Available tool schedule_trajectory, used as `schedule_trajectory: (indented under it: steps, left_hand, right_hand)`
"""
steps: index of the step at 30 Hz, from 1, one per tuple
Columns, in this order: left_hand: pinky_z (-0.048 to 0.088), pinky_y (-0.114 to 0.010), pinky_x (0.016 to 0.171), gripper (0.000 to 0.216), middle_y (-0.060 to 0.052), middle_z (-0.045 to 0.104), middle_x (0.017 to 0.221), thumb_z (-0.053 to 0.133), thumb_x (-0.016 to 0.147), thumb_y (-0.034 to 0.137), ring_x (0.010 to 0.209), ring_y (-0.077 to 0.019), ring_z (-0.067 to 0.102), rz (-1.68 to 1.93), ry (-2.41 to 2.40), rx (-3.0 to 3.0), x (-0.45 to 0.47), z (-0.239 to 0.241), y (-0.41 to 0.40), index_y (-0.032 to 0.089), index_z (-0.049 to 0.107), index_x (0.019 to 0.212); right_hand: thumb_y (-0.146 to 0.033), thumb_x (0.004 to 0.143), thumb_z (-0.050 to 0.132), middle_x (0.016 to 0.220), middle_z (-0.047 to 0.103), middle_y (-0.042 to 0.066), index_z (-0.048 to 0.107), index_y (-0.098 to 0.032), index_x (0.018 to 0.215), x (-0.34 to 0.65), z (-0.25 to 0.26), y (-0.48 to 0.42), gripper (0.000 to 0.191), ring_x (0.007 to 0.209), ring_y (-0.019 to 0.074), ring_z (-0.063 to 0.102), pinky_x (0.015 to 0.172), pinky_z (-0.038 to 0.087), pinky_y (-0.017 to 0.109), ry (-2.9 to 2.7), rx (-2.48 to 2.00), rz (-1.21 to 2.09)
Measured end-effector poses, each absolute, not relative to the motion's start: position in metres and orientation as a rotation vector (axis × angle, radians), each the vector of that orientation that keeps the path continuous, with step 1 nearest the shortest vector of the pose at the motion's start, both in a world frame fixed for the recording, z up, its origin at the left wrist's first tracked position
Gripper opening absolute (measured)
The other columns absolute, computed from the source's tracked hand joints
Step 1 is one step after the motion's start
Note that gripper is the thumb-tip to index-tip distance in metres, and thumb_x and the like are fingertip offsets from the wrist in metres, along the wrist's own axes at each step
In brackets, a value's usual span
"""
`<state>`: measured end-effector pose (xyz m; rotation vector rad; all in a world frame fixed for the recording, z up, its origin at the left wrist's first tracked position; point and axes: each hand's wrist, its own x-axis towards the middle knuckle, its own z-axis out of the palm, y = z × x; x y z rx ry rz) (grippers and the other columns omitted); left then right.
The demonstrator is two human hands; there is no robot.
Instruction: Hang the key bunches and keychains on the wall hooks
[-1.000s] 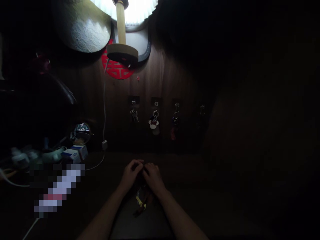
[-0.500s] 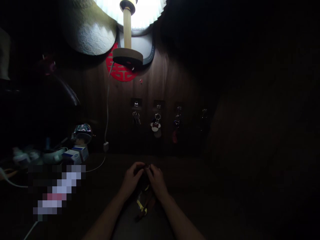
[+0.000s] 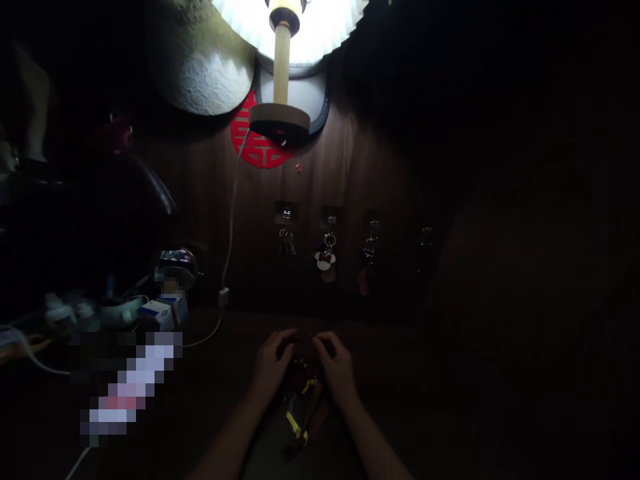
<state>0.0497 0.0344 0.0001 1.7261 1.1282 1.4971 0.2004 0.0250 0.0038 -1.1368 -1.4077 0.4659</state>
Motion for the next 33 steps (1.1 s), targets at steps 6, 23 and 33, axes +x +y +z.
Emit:
schedule_trajectory:
  steps: [6, 23, 33]
  left_hand:
    - [0.048, -0.035, 0.083, 0.024, -0.005, 0.067, 0.092, 0.053, 0.074, 0.022, 0.090, -0.0201, 0.062, 1.477, 1.135, 1.785, 0.050, -0.004, 0.036, 0.024, 0.068, 0.091]
    - [0.048, -0.035, 0.081, 0.020, -0.004, 0.068, 0.089, 0.053, 0.074, 0.026, 0.087, -0.0211, 0.062, 1.570, 1.134, 1.715, 0.050, 0.001, 0.033, 0.023, 0.067, 0.088]
    - [0.050, -0.029, 0.072, 0.020, -0.002, 0.066, 0.082, 0.058, 0.073, 0.038, 0.079, -0.0182, 0.063, 1.556, 1.026, 1.440, 0.057, 0.015, 0.020, 0.021, 0.060, 0.083]
  right_hand:
    - [-0.033, 0.083, 0.049, 0.077, 0.065, 0.002, 0.062, -0.020, 0.080, 0.194, 0.002, 0.018, 0.019, 0.073, 0.0150, 0.061, 0.068, 0.046, 0.023, -1.701, -1.107, 0.389]
    - [-0.023, 0.084, 0.046, 0.089, 0.064, 0.005, 0.058, -0.020, 0.092, 0.193, 0.001, 0.017, 0.015, 0.086, 0.0170, 0.060, 0.079, 0.048, 0.029, -1.628, -1.068, 0.337]
    - [-0.014, 0.077, 0.047, 0.097, 0.066, 0.004, 0.063, -0.023, 0.098, 0.186, -0.008, 0.023, 0.028, 0.093, 0.0186, 0.059, 0.085, 0.043, 0.032, -1.913, -1.163, 0.443]
